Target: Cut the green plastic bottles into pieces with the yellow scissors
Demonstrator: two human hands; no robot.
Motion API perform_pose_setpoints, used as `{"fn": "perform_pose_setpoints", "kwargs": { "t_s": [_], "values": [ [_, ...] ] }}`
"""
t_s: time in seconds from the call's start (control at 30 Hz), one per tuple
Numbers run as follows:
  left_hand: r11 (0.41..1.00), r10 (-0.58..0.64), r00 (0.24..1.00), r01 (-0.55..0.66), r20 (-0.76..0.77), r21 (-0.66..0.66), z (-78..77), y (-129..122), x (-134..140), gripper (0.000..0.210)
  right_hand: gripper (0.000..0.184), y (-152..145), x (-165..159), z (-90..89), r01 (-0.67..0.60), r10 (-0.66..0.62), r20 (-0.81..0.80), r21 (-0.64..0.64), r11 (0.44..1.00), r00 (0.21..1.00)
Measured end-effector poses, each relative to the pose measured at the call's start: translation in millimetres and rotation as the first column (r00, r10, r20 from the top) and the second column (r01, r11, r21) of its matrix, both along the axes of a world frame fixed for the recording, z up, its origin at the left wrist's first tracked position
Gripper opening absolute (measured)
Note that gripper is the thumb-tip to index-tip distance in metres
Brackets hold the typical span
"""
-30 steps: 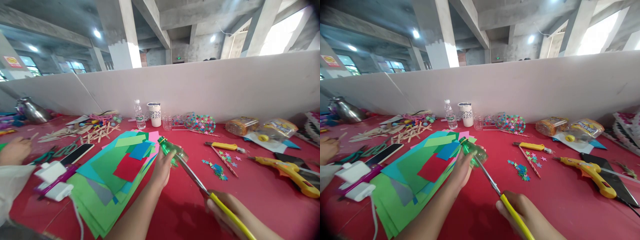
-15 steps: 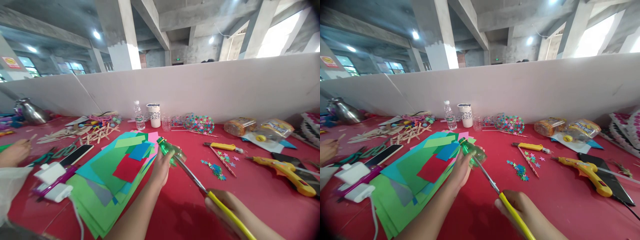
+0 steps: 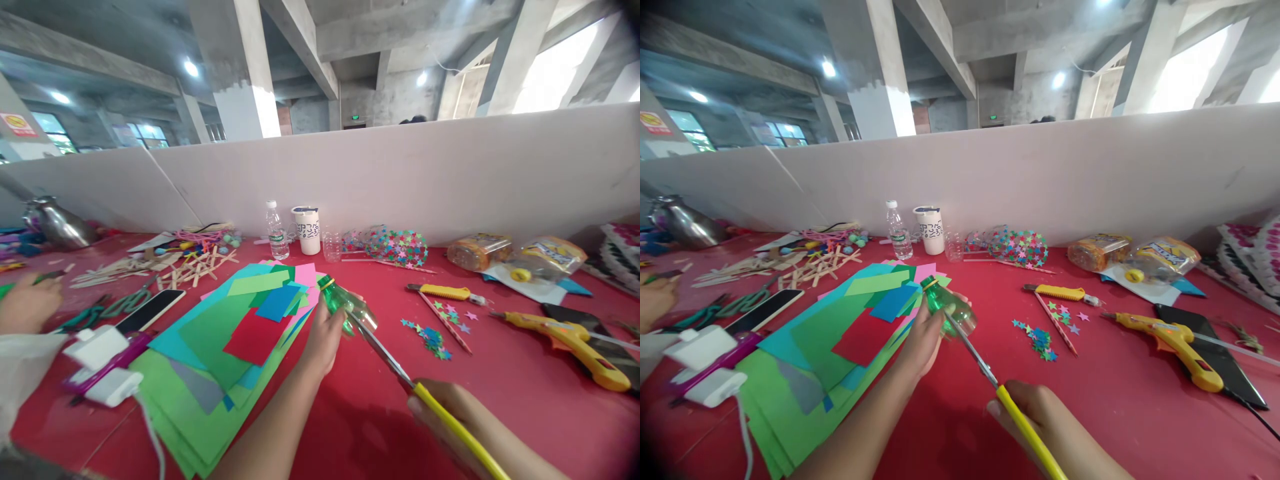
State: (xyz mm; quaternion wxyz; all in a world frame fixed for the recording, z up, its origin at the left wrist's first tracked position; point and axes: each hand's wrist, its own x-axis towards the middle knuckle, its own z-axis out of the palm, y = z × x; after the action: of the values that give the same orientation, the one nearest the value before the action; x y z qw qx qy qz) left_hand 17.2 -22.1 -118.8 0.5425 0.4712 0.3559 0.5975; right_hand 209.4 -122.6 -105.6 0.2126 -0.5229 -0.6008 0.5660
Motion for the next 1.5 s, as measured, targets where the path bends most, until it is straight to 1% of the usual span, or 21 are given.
{"fn": "perform_pose_setpoints", "kwargs": {
  "t_s": [0.13, 0.3, 0.43, 0.53, 0.6, 0.73, 0.77, 0.93, 1.03, 1.13, 1.23, 1.37, 1.43, 1.5],
  "values": [
    [1.0, 0.006, 1.0, -0.006, -0.007, 0.007, -0.2, 2, 0, 0.028, 0.055, -1, -1, 2.4, 0.043, -0.043, -0.012, -0.008, 0.999, 0.999],
    [1.0, -0.013, 0.997, 0.014, -0.08, 0.02, 2.2, -2, 2, 0.023, 0.066, -6, -4, -1.7, 0.106, -0.108, -0.118, -0.029, 0.994, 0.987],
    [0.999, -0.042, 0.989, 0.046, -0.14, 0.027, 3.1, -6, 3, 0.021, 0.075, -9, 0, -7.0, 0.135, -0.143, -0.165, -0.057, 0.989, 0.976],
    [0.998, -0.05, 0.986, 0.056, -0.161, 0.034, 3.6, -7, 3, 0.022, 0.076, -10, 3, -6.8, 0.179, -0.184, -0.188, -0.041, 0.983, 0.965],
    [0.998, -0.049, 0.985, 0.056, -0.166, 0.042, 3.9, -7, 3, 0.022, 0.071, -10, 2, -3.5, 0.178, -0.178, -0.165, -0.013, 0.984, 0.97],
    [0.997, -0.047, 0.986, 0.056, -0.162, 0.052, 4.0, -8, 5, 0.021, 0.064, -9, -5, 5.8, 0.154, -0.145, -0.093, 0.104, 0.983, 0.985],
    [0.997, -0.043, 0.986, 0.052, -0.16, 0.052, 3.9, -8, 6, 0.021, 0.063, -8, -6, 6.9, 0.148, -0.138, -0.087, 0.116, 0.982, 0.987],
    [0.999, -0.003, 0.988, 0.008, -0.156, 0.035, 2.7, -9, 8, 0.021, 0.062, -4, -7, 1.7, 0.086, -0.079, -0.104, 0.068, 0.994, 0.991],
    [0.999, 0.024, 0.988, -0.019, -0.149, 0.035, 1.1, -9, 9, 0.024, 0.065, -6, -5, -1.0, 0.079, -0.07, -0.122, 0.071, 0.994, 0.99],
    [0.998, 0.043, 0.988, -0.037, -0.146, 0.044, -1.0, -10, 10, 0.025, 0.068, -9, -1, 1.0, 0.081, -0.071, -0.109, 0.086, 0.993, 0.992],
    [0.998, 0.051, 0.988, -0.044, -0.148, 0.048, -2.3, -10, 11, 0.024, 0.068, -10, 3, 1.6, 0.064, -0.061, -0.047, 0.064, 0.996, 0.997],
    [0.997, 0.07, 0.985, -0.063, -0.155, 0.05, -0.5, -12, 11, 0.023, 0.064, -9, 6, -2.2, 0.055, -0.056, 0.063, 0.01, 0.998, 0.996],
    [0.995, 0.087, 0.983, -0.079, -0.164, 0.054, 1.8, -13, 11, 0.022, 0.065, -10, 7, -2.7, 0.069, -0.068, 0.054, -0.019, 0.997, 0.996],
    [0.994, 0.103, 0.98, -0.094, -0.172, 0.061, 4.3, -13, 10, 0.02, 0.07, -11, 7, -1.8, 0.08, -0.08, 0.006, -0.04, 0.996, 0.997]
  ]
}}
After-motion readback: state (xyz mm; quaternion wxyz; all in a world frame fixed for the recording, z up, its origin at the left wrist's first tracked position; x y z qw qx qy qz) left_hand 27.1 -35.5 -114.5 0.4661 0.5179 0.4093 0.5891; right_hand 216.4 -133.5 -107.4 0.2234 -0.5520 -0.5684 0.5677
